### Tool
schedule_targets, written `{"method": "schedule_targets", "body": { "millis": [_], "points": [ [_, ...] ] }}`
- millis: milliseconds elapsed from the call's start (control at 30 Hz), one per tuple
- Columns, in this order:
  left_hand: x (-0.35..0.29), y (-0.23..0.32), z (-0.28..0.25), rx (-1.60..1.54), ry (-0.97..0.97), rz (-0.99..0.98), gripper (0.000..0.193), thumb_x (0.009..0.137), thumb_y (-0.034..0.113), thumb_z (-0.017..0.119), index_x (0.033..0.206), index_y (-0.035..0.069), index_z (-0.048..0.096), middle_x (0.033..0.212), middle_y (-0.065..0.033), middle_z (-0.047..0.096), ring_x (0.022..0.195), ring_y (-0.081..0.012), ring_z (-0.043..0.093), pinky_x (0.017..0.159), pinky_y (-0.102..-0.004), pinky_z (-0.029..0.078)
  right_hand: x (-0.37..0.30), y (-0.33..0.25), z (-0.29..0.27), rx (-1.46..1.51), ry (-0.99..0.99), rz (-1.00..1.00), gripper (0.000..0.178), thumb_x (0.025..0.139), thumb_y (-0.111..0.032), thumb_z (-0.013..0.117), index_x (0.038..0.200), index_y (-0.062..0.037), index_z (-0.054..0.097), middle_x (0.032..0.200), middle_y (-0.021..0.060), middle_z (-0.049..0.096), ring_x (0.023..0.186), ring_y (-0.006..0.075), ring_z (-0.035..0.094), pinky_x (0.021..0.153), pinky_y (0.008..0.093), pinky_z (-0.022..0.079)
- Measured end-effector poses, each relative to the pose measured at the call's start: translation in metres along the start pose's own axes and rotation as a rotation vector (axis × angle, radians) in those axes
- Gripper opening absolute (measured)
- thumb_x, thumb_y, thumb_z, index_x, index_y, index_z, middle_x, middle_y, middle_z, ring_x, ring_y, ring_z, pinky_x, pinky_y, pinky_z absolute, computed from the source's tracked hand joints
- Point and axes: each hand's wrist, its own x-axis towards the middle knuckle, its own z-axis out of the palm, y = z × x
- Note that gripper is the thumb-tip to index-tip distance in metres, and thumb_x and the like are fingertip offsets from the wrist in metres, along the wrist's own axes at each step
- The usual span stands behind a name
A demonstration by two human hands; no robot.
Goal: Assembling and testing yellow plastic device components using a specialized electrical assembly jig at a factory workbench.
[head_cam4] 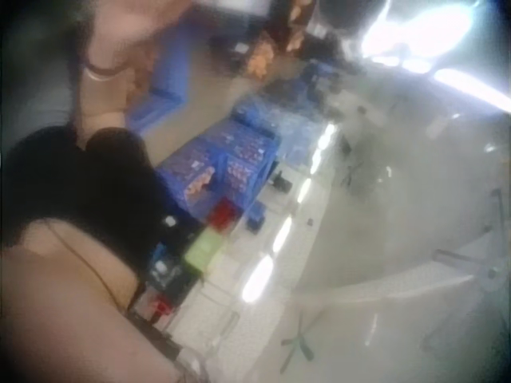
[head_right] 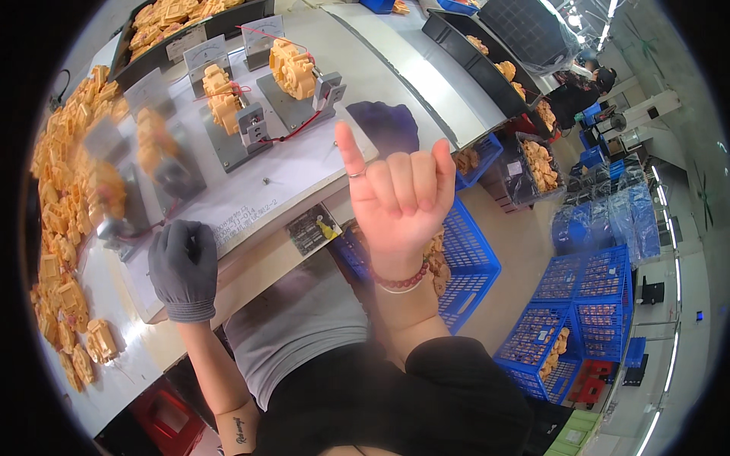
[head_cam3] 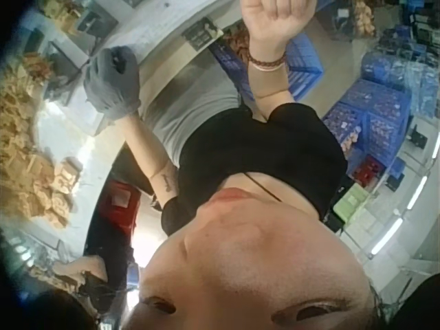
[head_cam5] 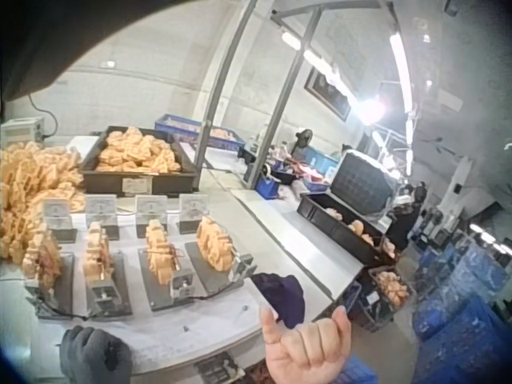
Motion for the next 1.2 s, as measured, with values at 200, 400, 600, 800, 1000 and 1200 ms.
{"method": "schedule_targets", "body": {
  "millis": [200, 400, 600, 800, 1000, 1200],
  "points": [
    [-0.001, 0.000, -0.004, -0.011, -0.029, -0.031, 0.014, 0.075, 0.010, 0.064, 0.068, 0.009, 0.051, 0.063, -0.0074, 0.054, 0.061, -0.0294, 0.052, 0.058, -0.0417, 0.041, -0.019, 0.023, 0.014, 0.071, -0.010, 0.080, 0.059, 0.102, -0.026, 0.024, 0.045, -0.0133, 0.033, 0.041, -0.0025, 0.034, 0.034, 0.0096, 0.026, 0.120, 0.0445, -0.003],
    [0.002, -0.005, 0.001, -0.043, -0.094, -0.062, 0.011, 0.075, 0.014, 0.061, 0.070, 0.009, 0.052, 0.070, -0.0105, 0.058, 0.071, -0.0323, 0.058, 0.065, -0.0438, 0.045, -0.049, 0.072, 0.046, 0.019, -0.066, 0.230, 0.065, 0.102, -0.028, 0.029, 0.040, -0.0128, 0.035, 0.036, -0.0037, 0.036, 0.028, 0.0101, 0.027, 0.119, 0.0495, 0.000],
    [0.003, -0.002, -0.002, -0.071, 0.005, -0.024, 0.013, 0.075, 0.014, 0.062, 0.071, 0.007, 0.052, 0.070, -0.0123, 0.058, 0.069, -0.0348, 0.057, 0.063, -0.0436, 0.045, -0.094, 0.154, 0.068, -0.259, -1.036, 0.488, 0.044, 0.093, -0.031, 0.054, 0.057, -0.0059, 0.051, 0.051, 0.0044, 0.050, 0.051, 0.0236, 0.055, 0.111, 0.0674, 0.012],
    [0.000, -0.006, 0.009, -0.063, 0.056, -0.014, 0.012, 0.073, 0.014, 0.061, 0.071, 0.007, 0.052, 0.069, -0.0121, 0.060, 0.067, -0.0339, 0.058, 0.063, -0.0435, 0.047, -0.115, 0.177, 0.086, -0.825, -1.419, 0.531, 0.058, 0.093, -0.038, 0.047, 0.048, -0.0028, 0.056, 0.048, 0.0126, 0.053, 0.045, 0.0313, 0.055, 0.108, 0.0682, 0.013],
    [-0.001, -0.005, 0.007, -0.045, 0.028, -0.039, 0.010, 0.072, 0.014, 0.060, 0.072, 0.007, 0.053, 0.069, -0.0111, 0.060, 0.066, -0.0327, 0.060, 0.062, -0.0426, 0.048, -0.110, 0.157, 0.092, -0.881, -1.610, 0.697, 0.060, 0.095, -0.040, 0.045, 0.050, -0.0031, 0.060, 0.046, 0.0114, 0.053, 0.047, 0.0313, 0.056, 0.110, 0.0640, 0.017],
    [-0.001, -0.007, 0.007, -0.049, 0.061, 0.000, 0.009, 0.072, 0.013, 0.061, 0.074, 0.007, 0.055, 0.069, -0.0113, 0.061, 0.065, -0.0320, 0.060, 0.062, -0.0431, 0.048, -0.106, 0.138, 0.091, -0.875, -1.579, 0.713, 0.061, 0.096, -0.039, 0.044, 0.047, -0.0027, 0.055, 0.044, 0.0110, 0.051, 0.044, 0.0318, 0.054, 0.112, 0.0598, 0.019]
  ]
}}
